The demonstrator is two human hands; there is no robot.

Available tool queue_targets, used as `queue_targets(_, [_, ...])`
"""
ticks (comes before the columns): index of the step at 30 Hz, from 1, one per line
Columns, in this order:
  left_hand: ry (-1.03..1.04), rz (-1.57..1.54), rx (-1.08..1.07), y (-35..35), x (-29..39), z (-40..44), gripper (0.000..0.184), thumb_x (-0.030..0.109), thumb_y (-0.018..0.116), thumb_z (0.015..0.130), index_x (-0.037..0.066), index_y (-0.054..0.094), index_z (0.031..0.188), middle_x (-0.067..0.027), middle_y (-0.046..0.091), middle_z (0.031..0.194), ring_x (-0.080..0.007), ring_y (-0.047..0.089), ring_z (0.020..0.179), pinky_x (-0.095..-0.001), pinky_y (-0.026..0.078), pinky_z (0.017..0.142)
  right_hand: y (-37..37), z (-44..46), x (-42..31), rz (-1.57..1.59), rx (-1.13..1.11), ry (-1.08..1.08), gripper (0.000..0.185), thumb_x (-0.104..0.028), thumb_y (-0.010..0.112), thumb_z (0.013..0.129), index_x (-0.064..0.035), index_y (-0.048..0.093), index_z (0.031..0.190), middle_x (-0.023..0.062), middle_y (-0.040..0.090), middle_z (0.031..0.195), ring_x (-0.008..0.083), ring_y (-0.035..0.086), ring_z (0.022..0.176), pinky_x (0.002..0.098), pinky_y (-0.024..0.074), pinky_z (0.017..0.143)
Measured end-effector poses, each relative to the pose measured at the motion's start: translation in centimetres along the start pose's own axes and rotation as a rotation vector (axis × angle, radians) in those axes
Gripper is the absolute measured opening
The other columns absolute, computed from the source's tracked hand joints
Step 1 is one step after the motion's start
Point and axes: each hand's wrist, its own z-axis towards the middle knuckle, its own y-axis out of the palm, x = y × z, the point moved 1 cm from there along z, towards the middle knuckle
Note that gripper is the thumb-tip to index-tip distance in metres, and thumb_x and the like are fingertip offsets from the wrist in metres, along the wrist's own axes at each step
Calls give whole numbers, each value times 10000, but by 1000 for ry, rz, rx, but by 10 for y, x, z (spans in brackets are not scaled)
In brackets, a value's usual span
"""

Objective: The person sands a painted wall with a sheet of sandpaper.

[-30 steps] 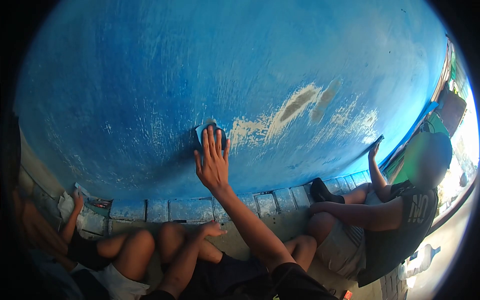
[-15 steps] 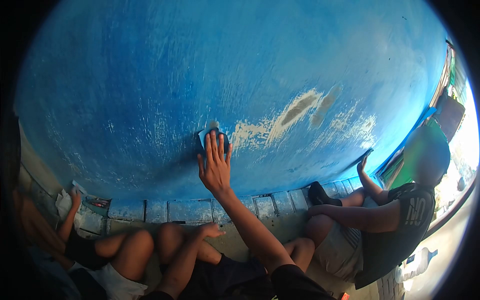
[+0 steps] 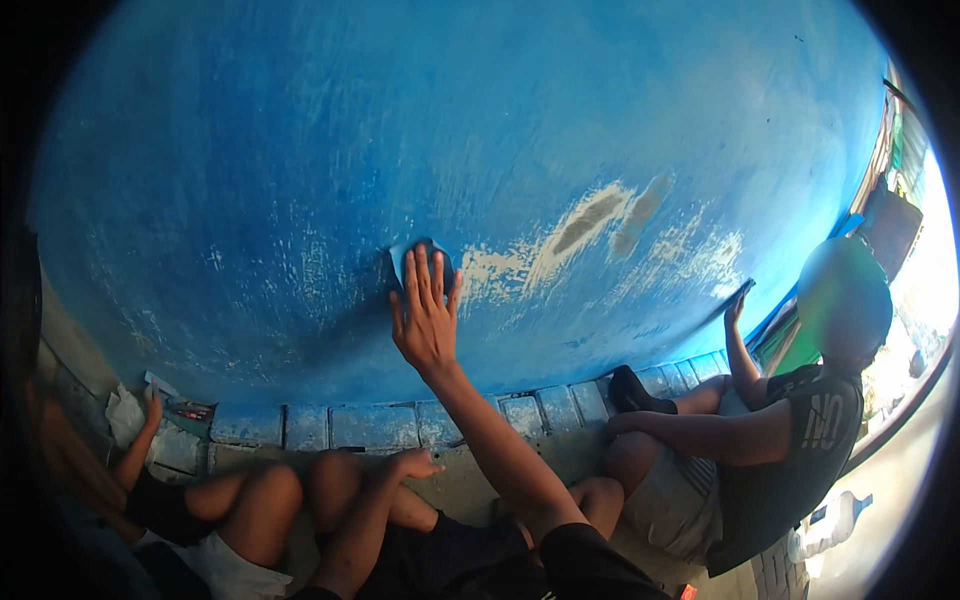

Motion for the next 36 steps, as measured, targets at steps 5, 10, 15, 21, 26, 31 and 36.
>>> queue_targets(5, [128,-1,271,20,-23,27,693,564,510,871,-94,613,678,-254,609,694,-360,618,675,-478,476,675,-12,22,-7,25,134,-13,577,-233,430,958,-58,224,1467,113,217,1528,295,115,1431,532,20,1133])
queue_targets(10, [-60,-21,-33,-4,1,1,736,553,495,883,-114,518,1194,-292,545,1211,-380,552,1113,-440,452,939,-6,16,-6,28,111,-34,590,-221,433,953,-49,206,1470,134,190,1533,306,89,1434,527,-8,1131])
queue_targets(15, [-62,6,-30,0,-1,6,753,566,487,881,-104,497,1224,-282,525,1248,-379,533,1141,-441,443,956,-2,9,-2,23,85,-45,573,-188,426,953,-48,215,1468,126,195,1534,307,93,1434,525,-2,1132])
queue_targets(21, [-60,14,21,7,-9,15,769,566,491,876,-108,473,1245,-283,522,1251,-381,523,1156,-438,431,970,-4,8,2,-21,78,-77,527,-156,404,959,-46,262,1455,118,226,1526,301,116,1431,523,2,1132])
queue_targets(26, [132,30,264,24,-26,32,699,577,500,863,-88,631,693,-254,622,703,-368,630,706,-473,482,689,-3,6,4,-115,76,-94,520,-149,405,961,-44,271,1452,120,244,1519,297,131,1429,507,25,1139])
queue_targets(31, [42,0,124,13,-19,24,657,560,504,865,-88,603,910,-267,593,929,-372,601,886,-454,469,802,1,4,5,32,79,-91,520,-124,409,956,-34,269,1449,133,236,1519,316,138,1425,490,74,1143])
queue_targets(36, [6,23,42,14,-20,25,697,555,505,867,-92,589,1114,-280,576,1172,-373,577,1074,-448,466,906,-3,2,15,2,46,-175,524,-113,419,950,-32,270,1446,136,228,1521,323,136,1424,490,88,1143])
